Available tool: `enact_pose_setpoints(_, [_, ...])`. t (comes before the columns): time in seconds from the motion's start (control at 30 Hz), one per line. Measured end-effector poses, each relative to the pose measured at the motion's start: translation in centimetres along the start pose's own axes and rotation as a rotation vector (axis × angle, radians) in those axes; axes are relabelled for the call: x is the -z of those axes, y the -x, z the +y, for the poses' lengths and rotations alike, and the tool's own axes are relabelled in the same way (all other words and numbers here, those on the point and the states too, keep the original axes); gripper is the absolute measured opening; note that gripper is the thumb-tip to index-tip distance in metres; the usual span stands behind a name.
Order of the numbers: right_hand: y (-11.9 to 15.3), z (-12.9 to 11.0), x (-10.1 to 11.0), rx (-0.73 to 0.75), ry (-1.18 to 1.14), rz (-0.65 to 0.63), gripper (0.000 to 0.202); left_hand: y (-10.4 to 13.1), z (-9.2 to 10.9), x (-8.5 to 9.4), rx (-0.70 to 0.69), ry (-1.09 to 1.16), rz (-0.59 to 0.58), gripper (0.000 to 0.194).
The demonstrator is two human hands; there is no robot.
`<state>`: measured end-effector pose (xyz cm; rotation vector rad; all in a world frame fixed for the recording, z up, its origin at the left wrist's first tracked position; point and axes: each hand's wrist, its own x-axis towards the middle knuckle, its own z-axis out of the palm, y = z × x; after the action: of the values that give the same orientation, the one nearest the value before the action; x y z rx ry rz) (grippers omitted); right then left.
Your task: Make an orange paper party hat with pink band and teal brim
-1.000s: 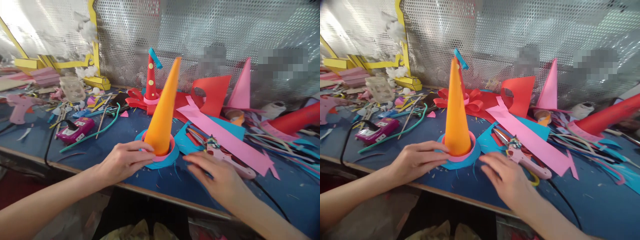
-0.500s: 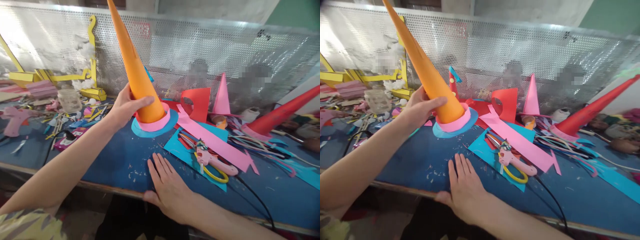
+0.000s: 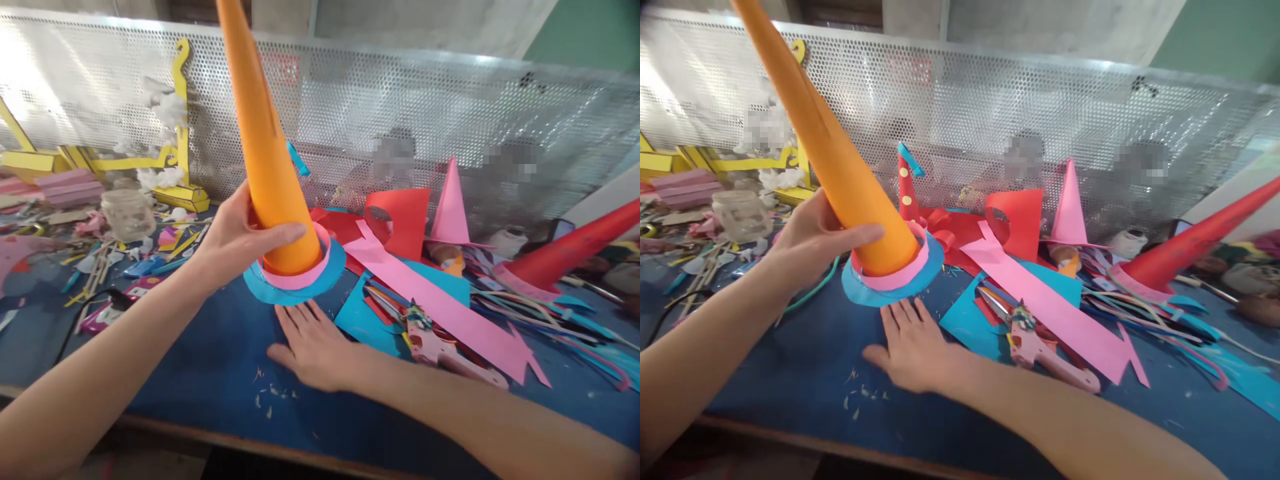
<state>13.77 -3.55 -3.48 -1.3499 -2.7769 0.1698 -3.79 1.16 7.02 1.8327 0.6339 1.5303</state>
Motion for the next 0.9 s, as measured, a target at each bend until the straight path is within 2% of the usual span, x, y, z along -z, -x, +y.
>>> enact_pose_setpoints(0.07, [-2.0,1.3,0.9,-0.061,0.033,0.056,0.06,-0.2,-0.1,0.6,0.002,0.002,0.069,0.046])
enact_pose_setpoints(0.1, [-2.5,1.7,1.4,-0.056,0.038,0.064,0.051,-0.2,-0.2,0.9,0.015,0.0,0.099,0.045])
enact_pose_setpoints(0.17, [-2.5,1.7,2.0,0.009,0.031,0.051,0.048,0.0,-0.4,1.4,0.052,0.0,0.135,0.044])
enact_pose_setpoints(0.2, [-2.2,1.5,2.0,0.098,0.015,0.017,0.051,0.2,-0.5,1.6,0.065,0.006,0.142,0.043])
enact_pose_setpoints(0.27, [-1.9,1.3,1.7,0.382,-0.065,-0.128,0.062,0.4,-0.7,1.8,0.081,0.021,0.14,0.042])
enact_pose_setpoints(0.3, [-1.9,1.5,1.5,0.435,-0.073,-0.164,0.063,0.5,-0.8,1.8,0.086,0.027,0.136,0.041])
enact_pose_setpoints(0.33, [-2.2,2.0,1.3,0.427,-0.061,-0.175,0.062,0.6,-0.9,1.8,0.088,0.032,0.134,0.04])
enact_pose_setpoints(0.37, [-2.6,2.8,1.2,0.346,-0.029,-0.148,0.061,0.6,-0.9,1.8,0.086,0.037,0.132,0.039])
enact_pose_setpoints(0.47, [-3.9,6.6,1.2,-0.04,0.048,-0.031,0.062,0.5,-1.1,1.9,0.068,0.062,0.13,0.037])
enact_pose_setpoints(0.57, [-4.6,8.8,1.1,-0.232,0.042,0.006,0.065,0.4,-1.5,2.1,0.077,0.084,0.121,0.037])
enact_pose_setpoints(0.67, [-4.3,7.3,0.4,-0.27,0.018,-0.006,0.073,0.3,-1.8,2.3,0.095,0.091,0.126,0.037])
enact_pose_setpoints(0.8, [-3.8,3.8,0.1,-0.187,-0.077,-0.036,0.08,0.1,-1.7,2.6,0.062,0.127,0.152,0.034])
enact_pose_setpoints(0.9, [-3.9,4.2,0.7,-0.201,-0.144,-0.087,0.081,-0.3,-1.4,2.8,0.032,0.155,0.16,0.033])
